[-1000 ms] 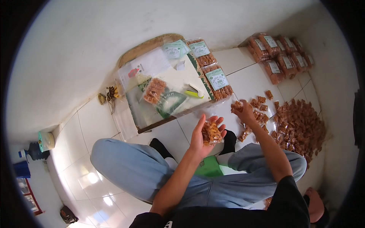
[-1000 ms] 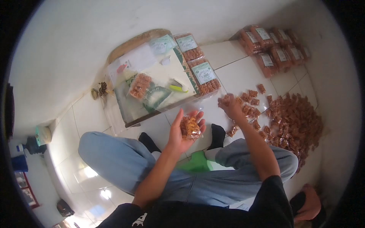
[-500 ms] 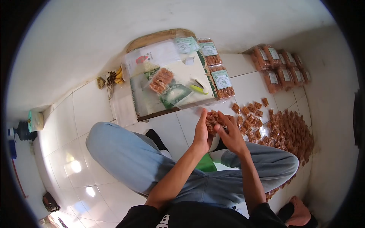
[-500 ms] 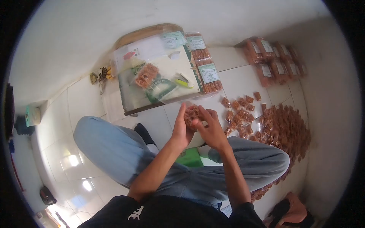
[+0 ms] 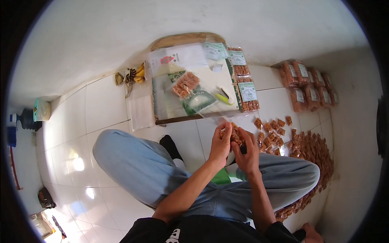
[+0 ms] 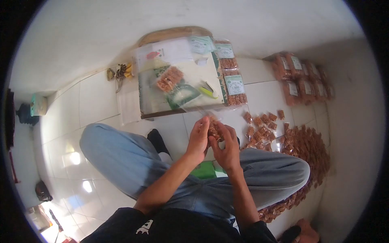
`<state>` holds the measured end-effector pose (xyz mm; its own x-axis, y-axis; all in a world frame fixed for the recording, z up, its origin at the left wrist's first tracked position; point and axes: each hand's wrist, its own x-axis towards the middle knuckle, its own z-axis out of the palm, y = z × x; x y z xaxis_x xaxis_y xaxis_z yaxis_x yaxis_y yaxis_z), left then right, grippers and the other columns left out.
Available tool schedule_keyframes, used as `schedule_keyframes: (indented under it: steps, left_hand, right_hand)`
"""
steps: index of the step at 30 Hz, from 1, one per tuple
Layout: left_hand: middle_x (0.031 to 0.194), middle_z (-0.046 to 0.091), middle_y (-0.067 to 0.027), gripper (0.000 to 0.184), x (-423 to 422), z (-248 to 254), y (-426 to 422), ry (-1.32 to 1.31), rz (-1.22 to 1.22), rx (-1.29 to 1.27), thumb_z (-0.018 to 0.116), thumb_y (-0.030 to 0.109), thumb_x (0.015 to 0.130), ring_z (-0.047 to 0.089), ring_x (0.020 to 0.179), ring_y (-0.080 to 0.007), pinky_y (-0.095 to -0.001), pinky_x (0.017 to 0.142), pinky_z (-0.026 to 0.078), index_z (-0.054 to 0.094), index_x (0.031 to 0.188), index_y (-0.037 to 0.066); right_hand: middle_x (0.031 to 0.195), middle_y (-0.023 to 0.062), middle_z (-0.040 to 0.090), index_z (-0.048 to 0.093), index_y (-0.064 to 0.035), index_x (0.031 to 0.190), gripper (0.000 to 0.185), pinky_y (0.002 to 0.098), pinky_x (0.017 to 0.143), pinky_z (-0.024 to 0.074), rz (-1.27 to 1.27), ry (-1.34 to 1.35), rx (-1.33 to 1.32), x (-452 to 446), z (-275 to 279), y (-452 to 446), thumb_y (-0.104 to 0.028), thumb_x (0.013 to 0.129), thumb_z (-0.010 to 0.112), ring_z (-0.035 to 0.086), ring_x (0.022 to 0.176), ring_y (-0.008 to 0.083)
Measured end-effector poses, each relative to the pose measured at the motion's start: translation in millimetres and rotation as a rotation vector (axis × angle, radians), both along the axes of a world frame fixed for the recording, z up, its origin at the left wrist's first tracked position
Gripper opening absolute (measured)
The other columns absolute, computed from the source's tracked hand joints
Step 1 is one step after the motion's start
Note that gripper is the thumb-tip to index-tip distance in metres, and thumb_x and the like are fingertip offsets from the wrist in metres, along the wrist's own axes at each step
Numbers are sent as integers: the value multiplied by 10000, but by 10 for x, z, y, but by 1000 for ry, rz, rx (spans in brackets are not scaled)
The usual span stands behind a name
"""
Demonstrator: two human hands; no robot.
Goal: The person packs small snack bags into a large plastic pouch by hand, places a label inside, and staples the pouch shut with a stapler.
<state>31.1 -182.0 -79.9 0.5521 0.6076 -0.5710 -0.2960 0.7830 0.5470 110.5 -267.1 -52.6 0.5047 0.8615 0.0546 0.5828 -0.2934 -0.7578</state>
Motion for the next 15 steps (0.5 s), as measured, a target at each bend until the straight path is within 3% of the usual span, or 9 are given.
schedule_keyframes:
  steps: [5, 6, 7, 9, 10, 12, 15]
  left_hand:
    - [928, 602, -17, 465, 8, -279, 35, 19, 89, 47, 547, 507, 963, 610, 800, -107, -247, 646, 505, 526, 1130, 74]
    - [895, 604, -12, 444, 10, -297, 55, -22, 61, 56, 536, 505, 970, 610, 794, -105, -242, 644, 497, 546, 1084, 76]
    - [895, 604, -12, 444, -12, -316, 63, -21, 61, 58, 536, 505, 970, 610, 794, -105, -242, 644, 497, 546, 1084, 76]
    - [1078, 561, -58, 583, -78, -306, 99, -109, -85, 6, 592, 513, 938, 576, 937, -123, -282, 798, 509, 399, 1270, 74]
    - [1078, 561, -58, 583, -59, -261, 87, -108, -87, 8, 592, 513, 938, 576, 937, -123, -282, 798, 509, 399, 1270, 74]
    - [920, 626, -24, 409, 11, -159, 21, -73, 22, -33, 502, 477, 995, 616, 835, -112, -270, 714, 511, 563, 1060, 78]
    - [980, 628, -37, 412, 56, -215, -68, -136, 29, -8, 511, 470, 993, 619, 872, -118, -289, 728, 519, 559, 1100, 74]
  right_hand:
    - [1399, 255, 380, 343, 7, 1447, 676, 431, 1058, 390, 244, 47, -40, -50, 87, 27, -157, 871, 654, 437, 1279, 409]
    - [1412, 288, 335, 379, -53, 1432, 722, 464, 1035, 418, 282, -22, -35, -27, 86, 26, -165, 806, 721, 475, 1212, 467]
    - [1412, 288, 335, 379, -53, 1432, 722, 464, 1035, 418, 281, -21, -33, -22, 104, 26, -165, 806, 721, 475, 1212, 467]
    - [1402, 269, 376, 433, -91, 1402, 719, 477, 1015, 433, 290, -67, -81, -13, 172, 34, -143, 759, 753, 478, 1213, 462]
    - [1402, 269, 376, 433, -91, 1402, 719, 477, 1015, 433, 288, -66, -79, 7, 154, 42, -143, 759, 753, 478, 1213, 462]
    - [1396, 242, 418, 509, -114, 1344, 666, 477, 996, 448, 254, -215, -13, 44, 89, 35, -115, 732, 772, 490, 1213, 439]
    - [1401, 215, 442, 561, -105, 1282, 605, 466, 985, 456, 193, -260, 19, 37, -18, 10, -96, 718, 779, 499, 1214, 414]
